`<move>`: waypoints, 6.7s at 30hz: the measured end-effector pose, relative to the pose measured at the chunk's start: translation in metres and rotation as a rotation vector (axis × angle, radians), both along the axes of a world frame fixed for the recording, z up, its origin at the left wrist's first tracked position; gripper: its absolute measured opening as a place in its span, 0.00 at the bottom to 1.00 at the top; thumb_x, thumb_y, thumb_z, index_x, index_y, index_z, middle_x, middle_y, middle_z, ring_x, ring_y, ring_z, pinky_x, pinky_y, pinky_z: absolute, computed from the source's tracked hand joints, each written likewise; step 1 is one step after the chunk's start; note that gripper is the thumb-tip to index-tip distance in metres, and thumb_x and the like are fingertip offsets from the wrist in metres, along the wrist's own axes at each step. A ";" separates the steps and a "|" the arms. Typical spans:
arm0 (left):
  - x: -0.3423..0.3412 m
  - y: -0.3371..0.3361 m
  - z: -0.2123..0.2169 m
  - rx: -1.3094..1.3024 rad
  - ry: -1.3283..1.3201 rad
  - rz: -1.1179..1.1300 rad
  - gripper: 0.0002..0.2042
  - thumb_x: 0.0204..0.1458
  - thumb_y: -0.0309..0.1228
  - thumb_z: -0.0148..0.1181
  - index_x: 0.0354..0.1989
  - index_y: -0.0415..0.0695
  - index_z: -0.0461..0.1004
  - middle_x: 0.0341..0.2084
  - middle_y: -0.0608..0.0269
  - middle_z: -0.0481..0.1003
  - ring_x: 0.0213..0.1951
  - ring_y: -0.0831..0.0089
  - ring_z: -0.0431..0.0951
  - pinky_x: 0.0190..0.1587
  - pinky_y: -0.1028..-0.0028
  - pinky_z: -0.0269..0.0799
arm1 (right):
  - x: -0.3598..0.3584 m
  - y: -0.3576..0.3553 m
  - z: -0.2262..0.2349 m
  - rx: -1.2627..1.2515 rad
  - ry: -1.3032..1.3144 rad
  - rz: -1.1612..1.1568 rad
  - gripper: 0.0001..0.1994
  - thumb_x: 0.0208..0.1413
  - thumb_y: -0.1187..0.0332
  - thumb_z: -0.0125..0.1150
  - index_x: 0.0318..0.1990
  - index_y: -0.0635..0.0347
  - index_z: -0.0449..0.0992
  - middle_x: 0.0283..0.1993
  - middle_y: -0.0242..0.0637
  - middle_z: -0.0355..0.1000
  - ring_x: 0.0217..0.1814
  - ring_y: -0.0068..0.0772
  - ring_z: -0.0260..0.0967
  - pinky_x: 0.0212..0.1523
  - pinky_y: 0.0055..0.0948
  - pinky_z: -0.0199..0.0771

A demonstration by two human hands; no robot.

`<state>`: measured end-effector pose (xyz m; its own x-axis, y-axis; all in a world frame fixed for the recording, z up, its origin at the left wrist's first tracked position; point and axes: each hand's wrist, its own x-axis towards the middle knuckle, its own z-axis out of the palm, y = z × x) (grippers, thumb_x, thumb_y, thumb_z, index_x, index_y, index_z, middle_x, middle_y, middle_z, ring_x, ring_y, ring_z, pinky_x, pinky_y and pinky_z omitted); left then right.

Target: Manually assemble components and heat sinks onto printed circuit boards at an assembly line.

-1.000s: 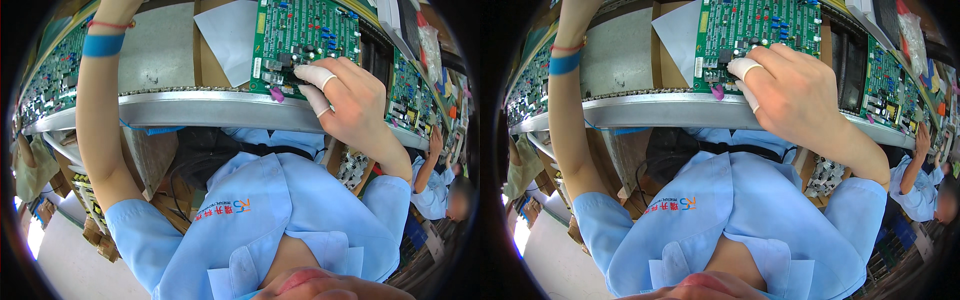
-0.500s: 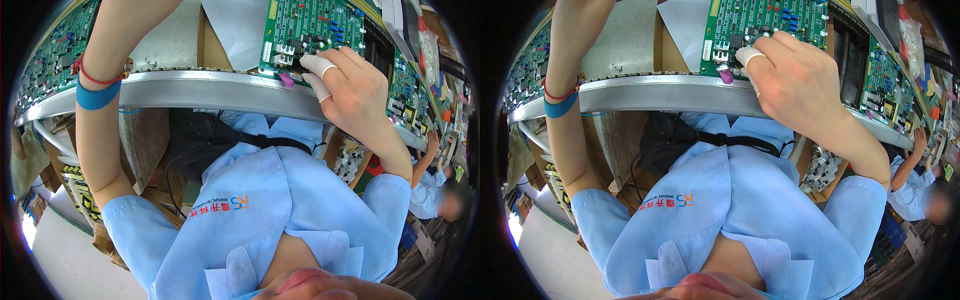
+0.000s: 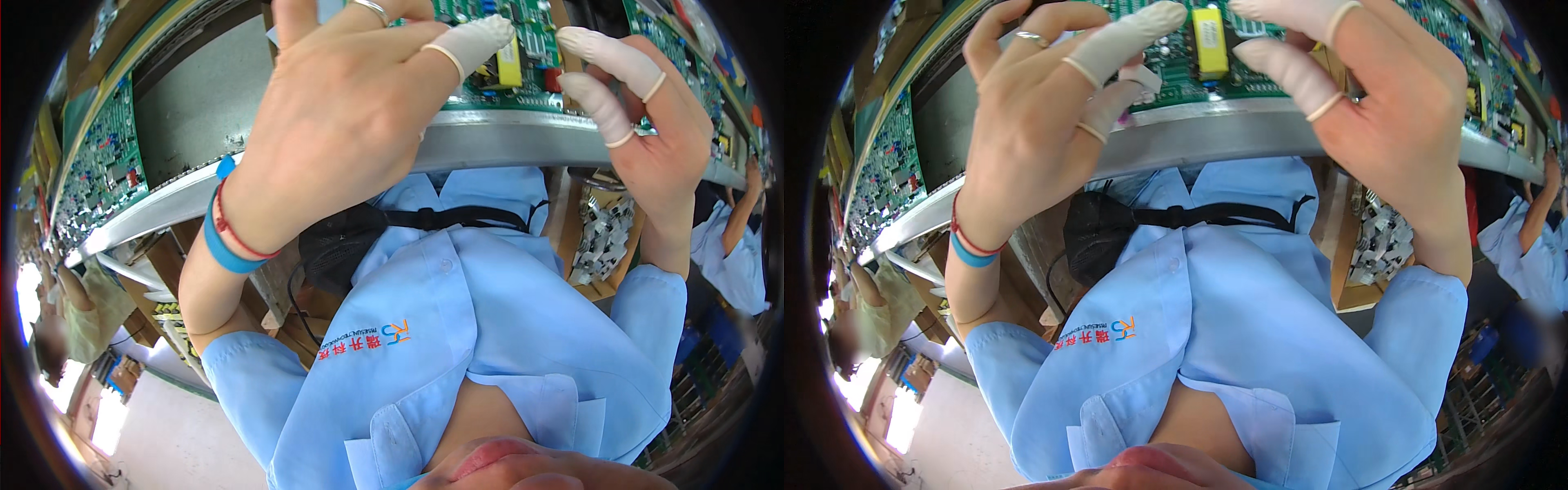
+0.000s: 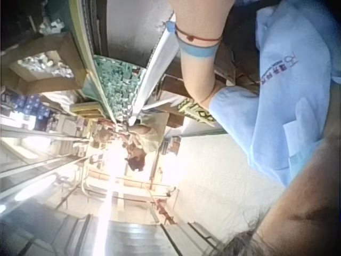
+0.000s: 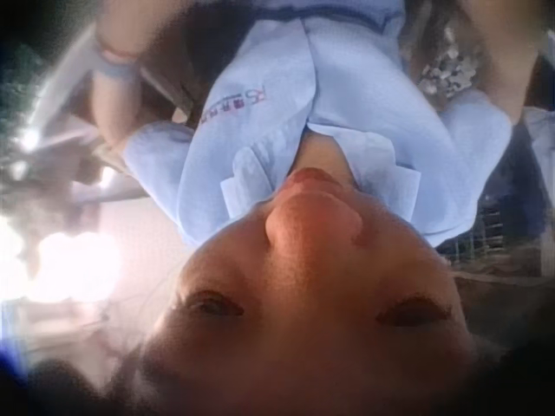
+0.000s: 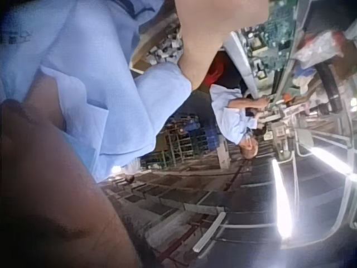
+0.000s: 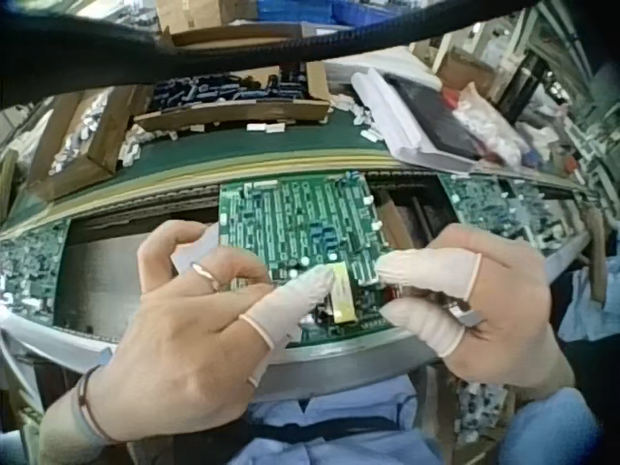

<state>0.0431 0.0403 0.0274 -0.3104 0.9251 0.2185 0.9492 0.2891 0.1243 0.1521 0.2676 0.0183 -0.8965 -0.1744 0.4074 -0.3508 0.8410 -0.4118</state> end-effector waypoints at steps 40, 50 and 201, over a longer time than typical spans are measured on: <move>0.010 0.008 -0.066 0.142 -0.046 0.034 0.31 0.50 0.28 0.67 0.65 0.46 0.66 0.33 0.72 0.82 0.44 0.75 0.78 0.63 0.68 0.51 | 0.252 0.147 -0.116 -0.162 -0.025 -1.328 0.12 0.58 0.58 0.66 0.48 0.45 0.84 0.37 0.35 0.82 0.37 0.19 0.75 0.41 0.21 0.72; 0.021 0.012 -0.064 0.116 0.243 -0.027 0.25 0.48 0.28 0.70 0.57 0.44 0.73 0.33 0.75 0.81 0.41 0.71 0.79 0.62 0.62 0.55 | 0.258 0.163 -0.123 -0.118 -0.047 -1.300 0.14 0.57 0.56 0.65 0.49 0.42 0.83 0.41 0.35 0.82 0.40 0.27 0.78 0.44 0.27 0.74; -0.101 -0.217 -0.051 0.007 0.240 0.963 0.16 0.59 0.29 0.49 0.53 0.50 0.77 0.35 0.58 0.82 0.47 0.60 0.79 0.61 0.51 0.51 | 0.072 0.081 -0.040 0.547 -0.505 -0.481 0.21 0.53 0.81 0.47 0.54 0.57 0.73 0.42 0.41 0.77 0.40 0.48 0.77 0.38 0.44 0.75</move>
